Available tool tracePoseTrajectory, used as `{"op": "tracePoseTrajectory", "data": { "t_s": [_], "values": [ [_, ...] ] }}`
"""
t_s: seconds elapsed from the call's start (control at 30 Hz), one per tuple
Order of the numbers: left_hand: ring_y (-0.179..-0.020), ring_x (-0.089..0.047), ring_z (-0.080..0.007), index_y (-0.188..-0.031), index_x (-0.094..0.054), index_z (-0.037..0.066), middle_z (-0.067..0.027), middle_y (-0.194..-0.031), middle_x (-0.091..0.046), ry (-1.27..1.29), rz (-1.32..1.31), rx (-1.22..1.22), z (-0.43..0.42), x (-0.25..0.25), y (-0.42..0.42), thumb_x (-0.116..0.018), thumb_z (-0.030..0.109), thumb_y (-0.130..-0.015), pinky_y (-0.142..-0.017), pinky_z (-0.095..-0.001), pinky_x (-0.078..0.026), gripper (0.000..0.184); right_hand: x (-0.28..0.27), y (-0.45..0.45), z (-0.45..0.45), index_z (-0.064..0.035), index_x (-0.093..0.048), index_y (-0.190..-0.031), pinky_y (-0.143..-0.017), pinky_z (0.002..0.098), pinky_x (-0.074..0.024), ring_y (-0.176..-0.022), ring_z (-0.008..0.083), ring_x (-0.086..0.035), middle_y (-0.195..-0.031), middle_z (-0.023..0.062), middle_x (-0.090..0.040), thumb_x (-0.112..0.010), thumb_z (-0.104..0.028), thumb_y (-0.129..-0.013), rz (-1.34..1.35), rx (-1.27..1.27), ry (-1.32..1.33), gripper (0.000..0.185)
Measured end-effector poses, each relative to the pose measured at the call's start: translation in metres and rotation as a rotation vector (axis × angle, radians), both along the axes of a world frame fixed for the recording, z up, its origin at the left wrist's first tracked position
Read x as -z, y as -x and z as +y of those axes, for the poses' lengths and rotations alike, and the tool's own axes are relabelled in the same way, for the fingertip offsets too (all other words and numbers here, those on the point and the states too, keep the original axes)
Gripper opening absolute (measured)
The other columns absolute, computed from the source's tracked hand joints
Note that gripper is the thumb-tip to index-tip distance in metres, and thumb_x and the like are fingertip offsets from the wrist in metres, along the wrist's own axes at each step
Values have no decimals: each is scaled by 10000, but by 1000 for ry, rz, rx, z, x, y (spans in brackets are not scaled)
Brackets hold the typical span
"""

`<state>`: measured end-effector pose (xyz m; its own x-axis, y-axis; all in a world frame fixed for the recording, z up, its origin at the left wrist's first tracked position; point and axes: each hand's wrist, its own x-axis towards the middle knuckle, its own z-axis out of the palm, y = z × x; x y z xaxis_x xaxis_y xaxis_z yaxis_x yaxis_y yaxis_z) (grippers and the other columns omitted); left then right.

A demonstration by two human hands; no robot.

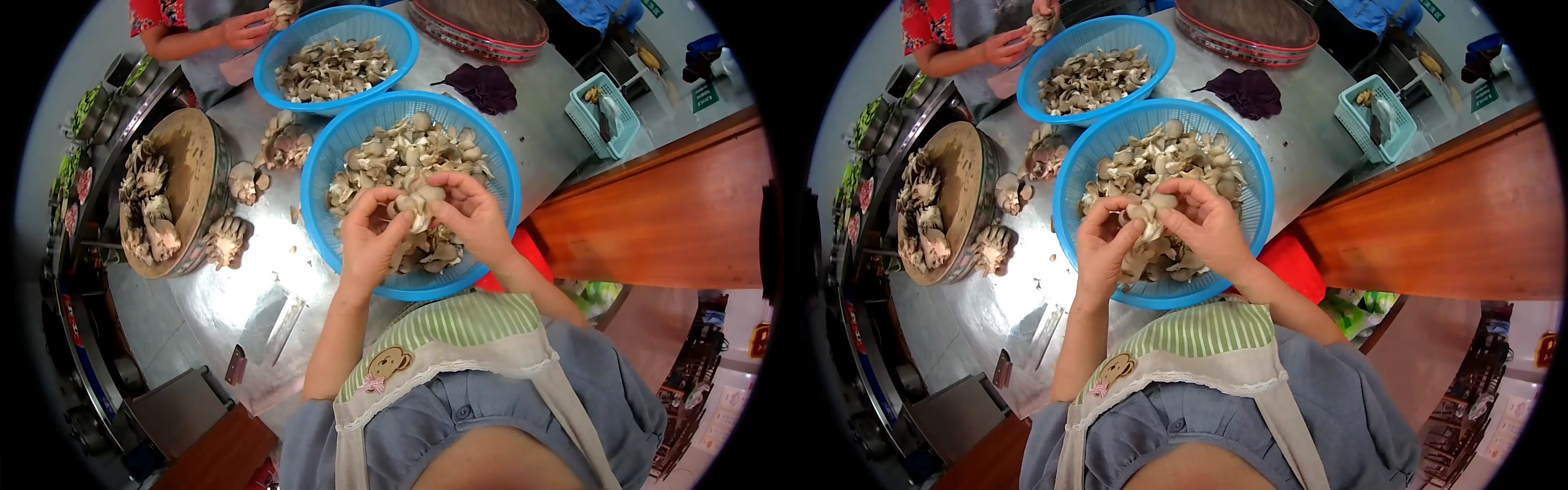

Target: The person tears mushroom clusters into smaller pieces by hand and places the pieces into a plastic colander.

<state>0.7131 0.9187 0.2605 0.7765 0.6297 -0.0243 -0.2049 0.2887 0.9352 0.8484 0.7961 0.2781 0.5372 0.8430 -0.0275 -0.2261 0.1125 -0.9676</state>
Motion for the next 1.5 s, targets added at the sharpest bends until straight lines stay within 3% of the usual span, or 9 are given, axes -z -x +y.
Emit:
{"op": "tracePoseTrajectory", "data": {
  "t_s": [0.27,0.63,0.87,0.93,0.97,1.0,1.1,1.2,1.5],
  "values": [
    [-930,-606,-87,-1073,-609,43,-26,-1043,-655,7,-97,-229,16,3,5,-669,22,-924,-800,-239,-491,162,9,-12,3,10,-560,-1217,-849,278,-569,-973,125,-656,-1094,69,-671,-645,-28,-961,25,176,-58,272],
    [-714,-573,-120,-1004,-665,27,-29,-830,-645,-607,189,-6,22,-21,-14,-720,71,-827,-657,-274,-473,190,11,-1,13,1,-571,-1218,-863,272,-573,-1002,132,-666,-1095,70,-671,-665,-19,-949,23,38,-77,286],
    [-834,-593,-93,-1079,-687,20,-34,-1020,-661,-428,257,-65,53,8,-5,-693,45,-886,-754,-248,-483,195,16,-22,16,1,-612,-1178,-823,263,-565,-929,136,-671,-1074,73,-686,-670,-28,-940,-42,166,-99,246],
    [-1025,-647,-211,-1160,-700,51,-105,-1211,-659,-921,296,-182,58,8,1,-709,100,-904,-900,-338,-506,261,20,-30,11,-7,-634,-1161,-816,267,-557,-911,148,-676,-1068,80,-696,-689,-41,-924,-149,185,-84,245],
    [-1300,-484,-376,-1203,-702,84,-191,-1359,-584,-984,380,-174,58,6,5,-781,248,-831,-1084,-455,-375,414,21,-34,7,-22,-656,-1140,-822,283,-547,-918,169,-679,-1082,92,-697,-706,-72,-905,-600,210,2,246],
    [-1300,-484,-376,-1203,-702,84,-191,-1359,-584,-983,383,-177,54,1,10,-781,248,-831,-1084,-455,-375,414,22,-36,6,-36,-678,-1119,-828,299,-537,-925,190,-683,-1096,103,-697,-723,-103,-885,-1052,229,90,248],
    [-1375,-425,-381,-1458,-507,138,-152,-1525,-437,-1110,442,39,36,-8,35,-895,391,-644,-1117,-478,-368,937,15,-19,-1,-41,-692,-1109,-841,334,-518,-949,193,-652,-1061,90,-665,-730,-115,-875,-541,-117,375,248],
    [-1350,-426,-396,-1466,-476,126,-187,-1467,-467,-1072,552,138,11,-7,48,-911,275,-612,-1116,-487,-340,970,18,-3,1,-53,-684,-1123,-784,348,-522,-890,231,-655,-971,111,-627,-730,-130,-872,-920,-204,414,267],
    [-1255,-534,-378,-1348,-540,61,-171,-1361,-561,-879,396,-65,-3,32,64,-812,30,-647,-1053,-433,-445,752,21,9,3,-30,-631,-1083,-649,347,-525,-720,241,-658,-871,107,-652,-738,-199,-891,-904,-93,422,278]
  ]
}}
